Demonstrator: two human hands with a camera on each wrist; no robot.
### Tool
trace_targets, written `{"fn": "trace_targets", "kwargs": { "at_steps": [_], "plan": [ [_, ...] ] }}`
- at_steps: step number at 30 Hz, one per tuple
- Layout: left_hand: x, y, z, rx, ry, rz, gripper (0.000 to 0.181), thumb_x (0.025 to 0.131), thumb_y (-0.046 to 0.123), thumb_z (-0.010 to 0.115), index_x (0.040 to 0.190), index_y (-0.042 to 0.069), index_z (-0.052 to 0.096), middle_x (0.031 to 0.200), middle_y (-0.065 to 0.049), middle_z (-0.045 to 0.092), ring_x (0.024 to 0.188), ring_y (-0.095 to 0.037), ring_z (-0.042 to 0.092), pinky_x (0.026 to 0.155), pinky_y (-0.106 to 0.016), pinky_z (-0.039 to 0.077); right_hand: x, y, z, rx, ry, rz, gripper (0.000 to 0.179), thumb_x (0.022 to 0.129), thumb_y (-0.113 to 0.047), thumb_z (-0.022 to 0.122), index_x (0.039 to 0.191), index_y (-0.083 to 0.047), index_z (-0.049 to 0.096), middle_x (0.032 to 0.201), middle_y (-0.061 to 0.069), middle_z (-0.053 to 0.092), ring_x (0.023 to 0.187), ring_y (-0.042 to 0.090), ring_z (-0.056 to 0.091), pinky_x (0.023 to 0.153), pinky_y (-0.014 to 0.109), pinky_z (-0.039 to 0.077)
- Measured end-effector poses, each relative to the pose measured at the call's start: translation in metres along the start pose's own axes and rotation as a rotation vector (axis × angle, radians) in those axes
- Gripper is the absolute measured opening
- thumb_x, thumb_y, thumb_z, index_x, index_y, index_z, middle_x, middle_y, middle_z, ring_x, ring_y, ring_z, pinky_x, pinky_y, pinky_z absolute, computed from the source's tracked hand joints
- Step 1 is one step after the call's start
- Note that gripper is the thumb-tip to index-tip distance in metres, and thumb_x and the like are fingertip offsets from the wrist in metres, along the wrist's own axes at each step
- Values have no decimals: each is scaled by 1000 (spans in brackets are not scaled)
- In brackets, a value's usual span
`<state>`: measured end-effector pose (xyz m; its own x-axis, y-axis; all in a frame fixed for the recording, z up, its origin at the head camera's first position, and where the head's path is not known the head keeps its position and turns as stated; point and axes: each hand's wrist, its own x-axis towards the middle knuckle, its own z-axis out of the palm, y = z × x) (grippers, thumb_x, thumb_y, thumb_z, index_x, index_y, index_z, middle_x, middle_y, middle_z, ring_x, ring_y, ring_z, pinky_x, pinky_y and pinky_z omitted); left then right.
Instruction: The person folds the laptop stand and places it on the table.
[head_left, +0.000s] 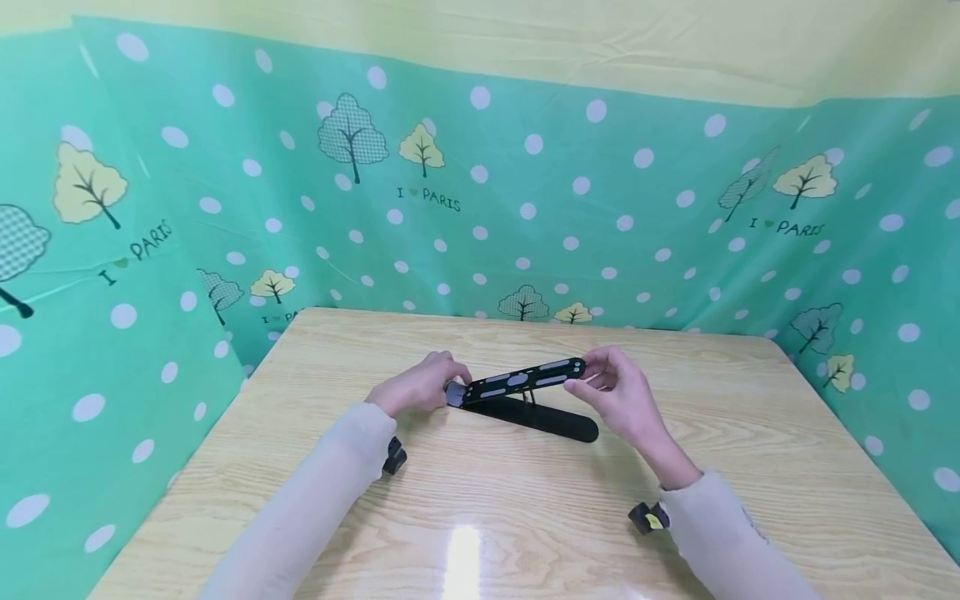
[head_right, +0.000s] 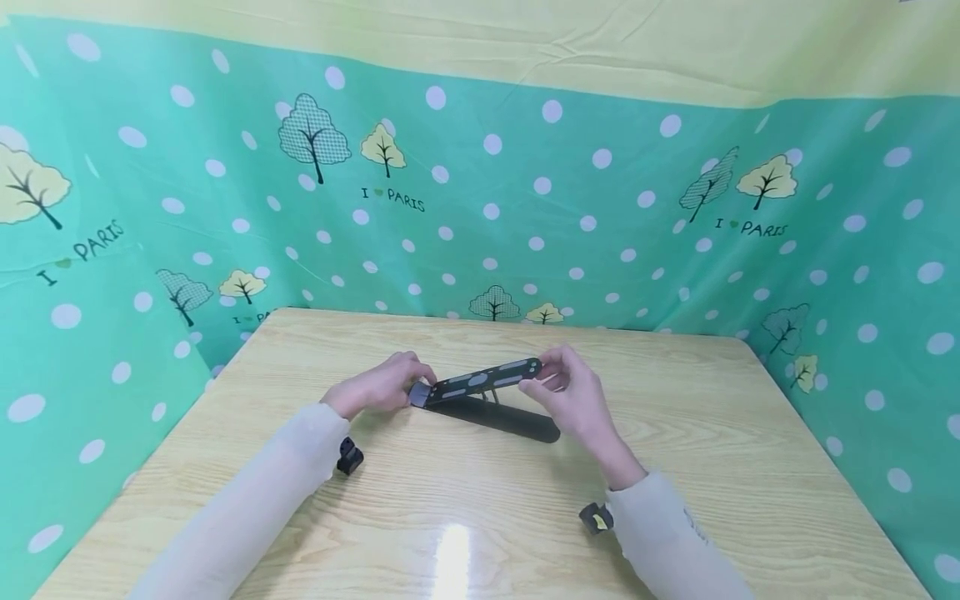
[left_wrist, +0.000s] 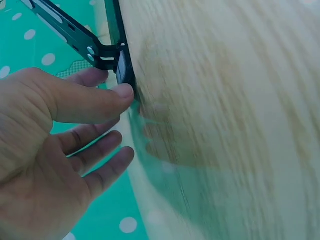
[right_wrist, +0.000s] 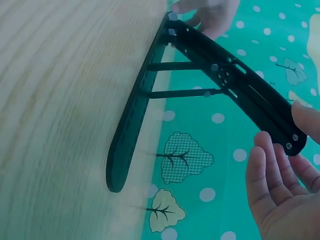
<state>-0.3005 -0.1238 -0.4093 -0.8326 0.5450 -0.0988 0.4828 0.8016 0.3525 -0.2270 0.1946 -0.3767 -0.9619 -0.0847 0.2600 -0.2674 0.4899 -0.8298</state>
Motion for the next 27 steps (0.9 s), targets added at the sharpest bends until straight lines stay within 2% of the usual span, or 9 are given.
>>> {"fn": "trace_targets", "kwargs": {
  "at_steps": [3,4,10,13,18,27],
  "plan": [
    [0,-1,1,-16,11,-36,56,73,-8,67,121,20,64,111,-5,52,104,-21,45,91,-35,44,1,-2,-3,-10,-27,-3,46,83,-30,75,117,-5,54,99,12,62,82,22,62,69,27,52],
    [0,-1,1,-21,20,-46,55,72,-6,69,121,19,64,111,-6,52,105,-22,45,90,-36,44,1,-6,-5,-10,-45,-8,45,85,-28,73,118,-4,54,99,12,62,82,22,62,69,29,53],
    [-4,-5,2,-12,87,-95,49,71,11,79,118,11,64,107,-9,54,105,-27,46,91,-39,43,12,4,-18,36,-185,-50,47,93,-30,63,130,-3,52,100,14,60,81,31,65,74,46,54],
    [-5,-5,2,-14,94,-106,42,73,14,80,112,8,66,103,-8,54,101,-26,47,90,-38,43,15,6,-21,68,-235,-65,44,95,-25,61,132,-2,51,99,16,60,82,37,65,73,44,55],
    [-5,-4,2,-23,98,-108,39,74,14,80,110,7,67,102,-7,56,99,-25,48,89,-38,43,12,-3,-23,119,-255,-88,40,95,-16,60,130,2,52,96,20,59,82,39,64,71,41,56],
    [2,-9,3,-17,111,-83,37,76,11,78,111,10,67,106,-10,59,101,-26,52,92,-39,44,12,15,-16,164,-243,-93,38,92,-19,65,124,-1,56,95,17,62,79,31,66,69,37,57]
  ]
}}
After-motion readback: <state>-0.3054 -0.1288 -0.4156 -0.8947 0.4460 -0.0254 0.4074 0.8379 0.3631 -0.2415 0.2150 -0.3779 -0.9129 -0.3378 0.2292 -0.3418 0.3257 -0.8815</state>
